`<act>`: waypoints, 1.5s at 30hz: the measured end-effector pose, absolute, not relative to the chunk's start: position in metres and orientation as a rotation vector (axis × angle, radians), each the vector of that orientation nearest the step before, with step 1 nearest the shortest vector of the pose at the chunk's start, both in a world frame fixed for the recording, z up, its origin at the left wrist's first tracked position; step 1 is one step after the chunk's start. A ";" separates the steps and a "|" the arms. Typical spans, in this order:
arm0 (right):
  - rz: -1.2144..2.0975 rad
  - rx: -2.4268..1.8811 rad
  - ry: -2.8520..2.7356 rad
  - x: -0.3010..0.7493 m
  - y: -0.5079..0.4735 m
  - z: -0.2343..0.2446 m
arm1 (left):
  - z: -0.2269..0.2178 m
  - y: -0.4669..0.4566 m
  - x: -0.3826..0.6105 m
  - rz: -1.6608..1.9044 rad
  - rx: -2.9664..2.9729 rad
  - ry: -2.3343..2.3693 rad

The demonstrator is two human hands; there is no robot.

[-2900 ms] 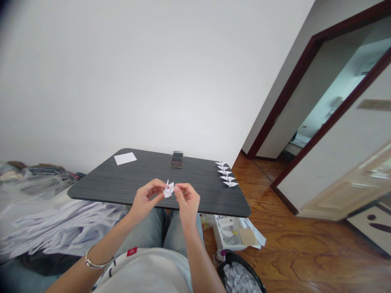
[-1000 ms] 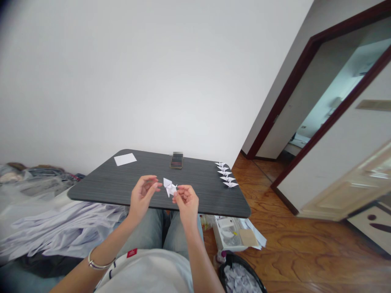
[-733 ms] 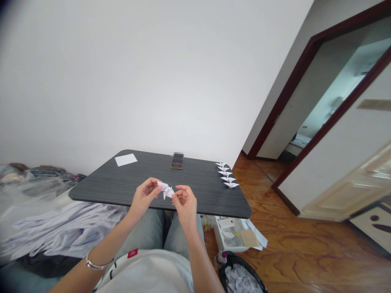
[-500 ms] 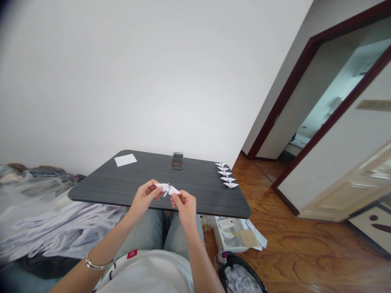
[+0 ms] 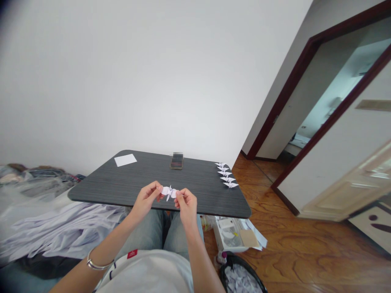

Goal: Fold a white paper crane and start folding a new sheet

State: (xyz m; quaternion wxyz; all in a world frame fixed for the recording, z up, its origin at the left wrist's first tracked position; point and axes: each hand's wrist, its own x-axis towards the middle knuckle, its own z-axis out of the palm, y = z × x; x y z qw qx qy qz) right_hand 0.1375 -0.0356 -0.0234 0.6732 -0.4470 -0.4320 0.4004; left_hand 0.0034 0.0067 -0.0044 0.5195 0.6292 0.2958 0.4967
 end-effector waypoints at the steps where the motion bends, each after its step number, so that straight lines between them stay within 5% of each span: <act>1: 0.907 -0.992 -0.965 0.137 -0.035 -0.024 | -0.005 0.007 0.003 1.197 1.498 0.706; 16: 0.931 -0.947 -0.907 0.135 -0.036 -0.025 | -0.004 0.007 0.006 1.203 1.336 0.708; 45: 1.007 -0.906 -1.097 0.134 -0.036 -0.021 | -0.019 0.015 0.000 0.598 1.145 0.509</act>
